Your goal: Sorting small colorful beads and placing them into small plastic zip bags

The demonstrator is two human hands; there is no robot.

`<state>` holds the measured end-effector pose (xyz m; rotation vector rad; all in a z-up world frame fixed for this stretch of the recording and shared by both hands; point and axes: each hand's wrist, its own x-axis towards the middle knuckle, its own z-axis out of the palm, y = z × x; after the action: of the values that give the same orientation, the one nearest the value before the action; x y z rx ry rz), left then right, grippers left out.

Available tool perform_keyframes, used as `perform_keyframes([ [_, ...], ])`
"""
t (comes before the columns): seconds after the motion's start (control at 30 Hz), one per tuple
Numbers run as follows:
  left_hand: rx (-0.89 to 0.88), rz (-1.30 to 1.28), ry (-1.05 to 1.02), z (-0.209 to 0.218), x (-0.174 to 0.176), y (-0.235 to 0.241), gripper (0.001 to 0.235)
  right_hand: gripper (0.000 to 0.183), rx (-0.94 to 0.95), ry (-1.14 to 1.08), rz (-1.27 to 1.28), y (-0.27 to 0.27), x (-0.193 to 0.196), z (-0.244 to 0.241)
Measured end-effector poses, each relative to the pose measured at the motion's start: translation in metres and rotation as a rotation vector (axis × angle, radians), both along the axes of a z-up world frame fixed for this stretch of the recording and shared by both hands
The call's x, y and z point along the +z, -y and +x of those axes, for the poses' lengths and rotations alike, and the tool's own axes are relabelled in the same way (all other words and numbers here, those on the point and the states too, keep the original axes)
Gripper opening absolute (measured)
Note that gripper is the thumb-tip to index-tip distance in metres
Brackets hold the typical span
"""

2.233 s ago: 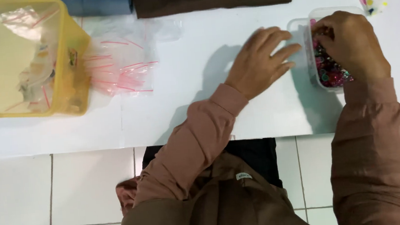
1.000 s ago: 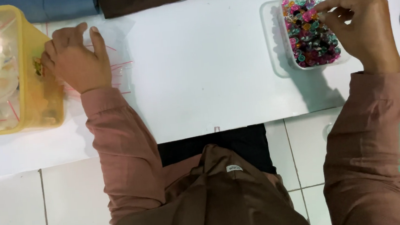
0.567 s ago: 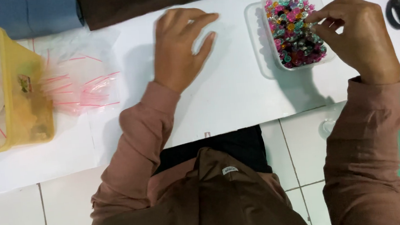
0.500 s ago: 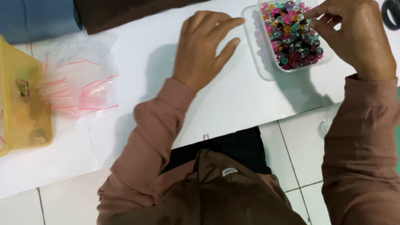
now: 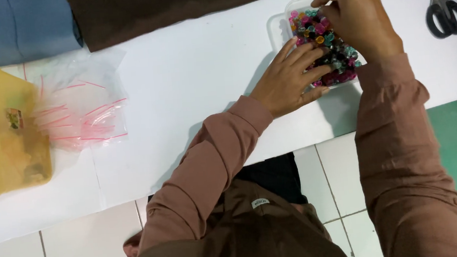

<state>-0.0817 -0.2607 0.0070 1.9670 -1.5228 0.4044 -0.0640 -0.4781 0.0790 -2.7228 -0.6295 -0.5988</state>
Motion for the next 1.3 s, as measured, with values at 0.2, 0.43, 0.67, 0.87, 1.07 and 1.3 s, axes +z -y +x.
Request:
perform_keyframes([
  [0.2, 0.019, -0.082, 0.06, 0.0, -0.008, 0.003, 0.057, 0.024, -0.151, -0.163, -0.135, -0.011, -0.007, 0.011],
  [0.43, 0.025, -0.082, 0.068, -0.001, -0.008, 0.0, 0.059, 0.012, -0.265, -0.322, -0.089, -0.019, -0.009, 0.019],
  [0.67, 0.022, -0.104, 0.074, 0.0, -0.007, 0.001, 0.055, 0.023, -0.284, -0.237, -0.177, -0.01, -0.031, 0.029],
  [0.87, 0.021, -0.104, 0.071, 0.0, -0.013, 0.002, 0.057, 0.017, -0.251, -0.256, -0.086, -0.012, -0.02, 0.021],
  [1.07, 0.038, -0.012, 0.011, -0.001, -0.013, 0.002, 0.055, 0.014, -0.187, -0.31, 0.252, -0.012, 0.005, -0.003],
  [1.3, -0.007, -0.095, -0.219, -0.003, 0.005, -0.009, 0.059, 0.013, -0.19, -0.484, 0.706, -0.021, 0.044, -0.038],
])
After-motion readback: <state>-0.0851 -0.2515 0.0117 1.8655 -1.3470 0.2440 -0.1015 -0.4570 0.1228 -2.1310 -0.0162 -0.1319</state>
